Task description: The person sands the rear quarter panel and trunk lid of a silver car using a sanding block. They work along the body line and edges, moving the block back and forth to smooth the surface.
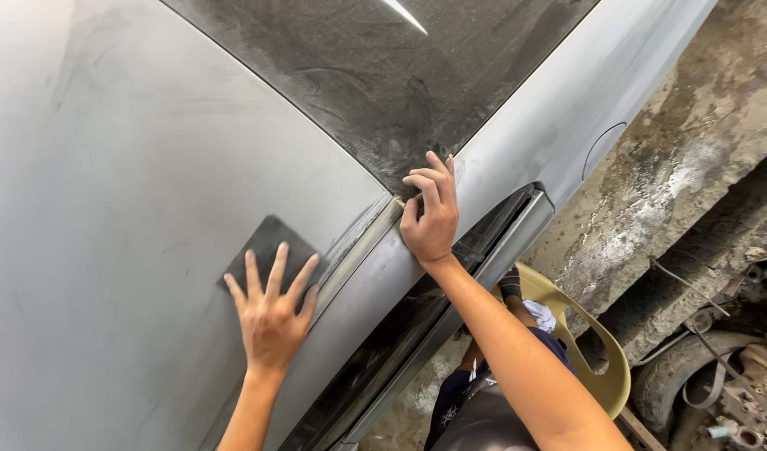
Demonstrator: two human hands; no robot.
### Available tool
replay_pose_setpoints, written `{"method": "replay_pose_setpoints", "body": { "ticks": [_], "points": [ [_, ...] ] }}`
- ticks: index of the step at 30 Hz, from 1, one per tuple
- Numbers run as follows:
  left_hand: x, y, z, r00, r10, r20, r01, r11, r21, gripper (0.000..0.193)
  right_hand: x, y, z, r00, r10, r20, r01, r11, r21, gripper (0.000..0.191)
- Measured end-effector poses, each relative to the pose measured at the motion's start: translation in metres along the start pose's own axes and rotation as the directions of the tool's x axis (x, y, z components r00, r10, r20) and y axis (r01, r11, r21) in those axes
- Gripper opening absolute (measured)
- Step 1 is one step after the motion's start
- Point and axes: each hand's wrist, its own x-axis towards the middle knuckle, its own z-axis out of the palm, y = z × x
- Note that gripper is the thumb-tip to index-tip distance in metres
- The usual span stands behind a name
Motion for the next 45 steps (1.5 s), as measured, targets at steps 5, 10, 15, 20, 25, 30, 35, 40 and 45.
{"method": "replay_pose_setpoints", "body": {
  "ticks": [5, 10, 15, 20, 25, 30, 35, 40, 45],
  "points": [
    [-0.025, -0.026, 0.029, 0.998, 0.062, -0.017, -0.062, 0.997, 0.035, 0.051, 0.001, -0.002, 0.000, 1.000, 0.005, -0.005, -0.005, 1.000, -0.012, 0.033],
    [0.040, 0.008, 0.038, 0.992, 0.123, -0.023, -0.124, 0.992, -0.037, 0.054, 0.001, -0.006, 0.000, 1.000, 0.013, 0.005, -0.013, 1.000, -0.017, 0.033],
    [0.084, 0.044, 0.025, 0.980, 0.198, -0.002, -0.197, 0.975, -0.098, 0.058, 0.001, -0.008, 0.000, 1.000, 0.003, 0.019, -0.002, 0.999, -0.037, 0.032],
    [0.068, 0.046, 0.015, 0.984, 0.178, 0.027, -0.175, 0.981, -0.080, 0.057, 0.002, -0.008, -0.001, 1.000, 0.006, 0.017, -0.006, 1.000, -0.011, 0.032],
    [0.073, 0.044, 0.026, 0.978, 0.210, -0.023, -0.211, 0.975, -0.073, 0.053, 0.003, -0.007, -0.003, 1.000, 0.010, 0.016, -0.010, 1.000, -0.007, 0.032],
    [0.080, 0.042, 0.037, 0.976, 0.211, -0.046, -0.216, 0.967, -0.137, 0.043, 0.004, -0.008, -0.004, 1.000, 0.004, 0.023, -0.004, 1.000, -0.018, 0.034],
    [0.079, 0.038, 0.033, 0.982, 0.166, -0.086, -0.183, 0.946, -0.267, 0.038, 0.006, -0.009, -0.004, 1.000, 0.002, 0.027, -0.002, 1.000, -0.017, 0.034],
    [0.099, 0.043, 0.034, 0.987, 0.140, -0.075, -0.153, 0.969, -0.192, 0.041, 0.007, -0.011, -0.005, 0.999, -0.006, 0.032, 0.007, 1.000, -0.023, 0.033],
    [0.102, 0.049, 0.039, 0.989, 0.141, -0.050, -0.148, 0.974, -0.170, 0.046, 0.008, -0.012, -0.006, 0.999, -0.006, 0.037, 0.007, 1.000, -0.022, 0.033]
  ]
}}
